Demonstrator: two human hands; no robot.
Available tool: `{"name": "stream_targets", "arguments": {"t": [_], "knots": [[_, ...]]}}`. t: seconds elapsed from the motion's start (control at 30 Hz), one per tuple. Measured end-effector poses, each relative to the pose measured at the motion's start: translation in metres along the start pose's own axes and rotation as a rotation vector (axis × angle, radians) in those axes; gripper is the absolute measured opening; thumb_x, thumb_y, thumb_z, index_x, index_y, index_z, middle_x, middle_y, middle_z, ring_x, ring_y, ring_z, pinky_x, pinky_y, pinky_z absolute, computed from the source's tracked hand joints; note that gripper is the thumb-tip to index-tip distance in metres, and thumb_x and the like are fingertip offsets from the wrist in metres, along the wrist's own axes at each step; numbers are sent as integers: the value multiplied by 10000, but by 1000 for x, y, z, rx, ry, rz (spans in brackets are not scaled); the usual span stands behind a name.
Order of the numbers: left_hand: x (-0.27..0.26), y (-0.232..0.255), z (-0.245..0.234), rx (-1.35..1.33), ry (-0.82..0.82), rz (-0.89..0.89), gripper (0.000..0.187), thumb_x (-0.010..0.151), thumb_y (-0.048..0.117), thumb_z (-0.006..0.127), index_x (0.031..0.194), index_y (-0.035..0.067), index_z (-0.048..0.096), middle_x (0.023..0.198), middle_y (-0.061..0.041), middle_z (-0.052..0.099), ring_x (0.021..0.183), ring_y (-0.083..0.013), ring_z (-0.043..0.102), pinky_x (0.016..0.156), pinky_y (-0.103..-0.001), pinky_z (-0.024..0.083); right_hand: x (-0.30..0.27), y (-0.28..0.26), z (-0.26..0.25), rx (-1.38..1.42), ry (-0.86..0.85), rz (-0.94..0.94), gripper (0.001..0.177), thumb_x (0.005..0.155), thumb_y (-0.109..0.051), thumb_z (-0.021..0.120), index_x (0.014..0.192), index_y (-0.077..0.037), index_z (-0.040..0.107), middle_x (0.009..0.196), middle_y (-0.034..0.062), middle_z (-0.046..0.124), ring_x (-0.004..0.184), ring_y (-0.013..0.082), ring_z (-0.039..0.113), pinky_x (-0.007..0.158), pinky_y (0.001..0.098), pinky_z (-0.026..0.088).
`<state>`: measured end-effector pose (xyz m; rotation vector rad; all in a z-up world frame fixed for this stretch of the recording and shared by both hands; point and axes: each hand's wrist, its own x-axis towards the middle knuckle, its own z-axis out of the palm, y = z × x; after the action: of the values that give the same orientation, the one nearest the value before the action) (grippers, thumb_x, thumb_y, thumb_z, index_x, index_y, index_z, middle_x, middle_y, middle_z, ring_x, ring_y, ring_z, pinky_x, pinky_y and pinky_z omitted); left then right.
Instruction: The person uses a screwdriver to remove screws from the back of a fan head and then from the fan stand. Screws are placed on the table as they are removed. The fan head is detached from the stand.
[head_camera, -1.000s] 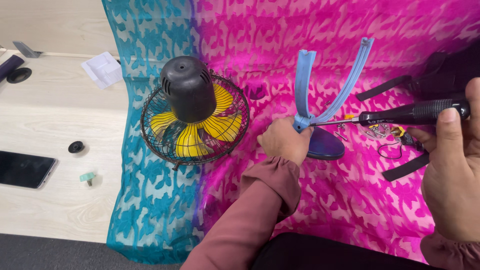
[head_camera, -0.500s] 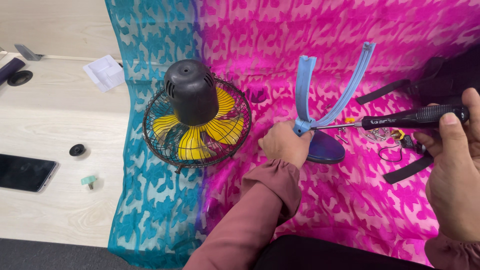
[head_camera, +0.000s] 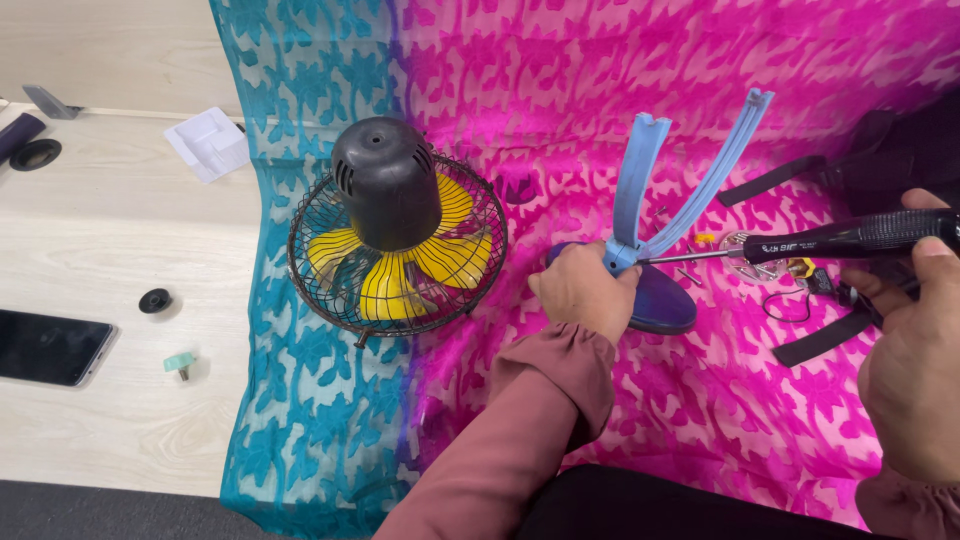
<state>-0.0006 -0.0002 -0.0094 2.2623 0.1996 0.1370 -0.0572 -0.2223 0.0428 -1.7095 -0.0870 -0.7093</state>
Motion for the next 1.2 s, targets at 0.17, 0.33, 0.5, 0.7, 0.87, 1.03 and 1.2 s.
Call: {"name": "stream_targets", "arguments": {"t": [0.17, 0.33, 0.5, 0.7, 0.87, 1.03, 1.2], "knots": [[2, -3, 2, -24, -2, -18, 315, 751, 399, 830, 950, 158, 790, 869, -108, 745, 845, -322, 705, 843, -473, 428, 2, 10, -4, -38, 4, -4, 270, 1173, -205, 417, 1355, -70, 563, 1397, 62, 588, 1169, 138, 631, 948, 336, 586], [2, -5, 4, -5, 15, 5, 338, 749, 405, 837, 950, 139, 783, 869, -107, 736, 851, -326, 702, 815, -487, 427, 5, 24, -9, -4, -9, -6, 271, 1202, -247, 426, 1354, -69, 562, 1370, 44, 598, 1154, 132, 636, 964, 323, 579], [4, -8, 6, -33, -3, -19, 300, 747, 399, 830, 932, 165, 793, 853, -102, 743, 842, -318, 709, 834, -478, 428, 2, 28, -16, -132, -61, -11, 299, 1254, -290, 458, 1239, -20, 586, 1164, 48, 628, 1097, 138, 640, 1035, 304, 557], [3, -7, 10, -34, 14, 10, 273, 743, 379, 834, 917, 173, 793, 844, -95, 742, 833, -321, 707, 817, -496, 430, -4, 9, -1, -175, -23, -16, 318, 1249, -293, 462, 1214, -8, 599, 1122, 59, 632, 1042, 146, 658, 1015, 321, 571], [7, -5, 9, -38, 56, -26, 305, 732, 392, 853, 909, 153, 782, 845, -106, 728, 831, -330, 710, 824, -495, 449, -15, -12, 17, -7, -32, 103, 271, 1174, -152, 513, 1394, -5, 457, 1250, 96, 655, 1175, 199, 698, 1046, 332, 612], [8, -5, 7, -140, 18, -45, 238, 767, 398, 807, 920, 215, 801, 835, -72, 755, 837, -308, 724, 830, -480, 470, -22, -20, 19, 19, -60, 28, 600, 1133, -9, 565, 1611, -20, 203, 1361, 125, 563, 1268, 256, 676, 1083, 348, 624], [5, -2, 10, -75, 48, -17, 260, 766, 396, 824, 919, 189, 784, 875, -75, 742, 847, -310, 710, 834, -489, 448, -21, -17, 13, 19, 25, 32, 523, 1169, -26, 583, 1573, 13, 253, 1304, 142, 585, 1232, 244, 717, 1061, 349, 640]]}}
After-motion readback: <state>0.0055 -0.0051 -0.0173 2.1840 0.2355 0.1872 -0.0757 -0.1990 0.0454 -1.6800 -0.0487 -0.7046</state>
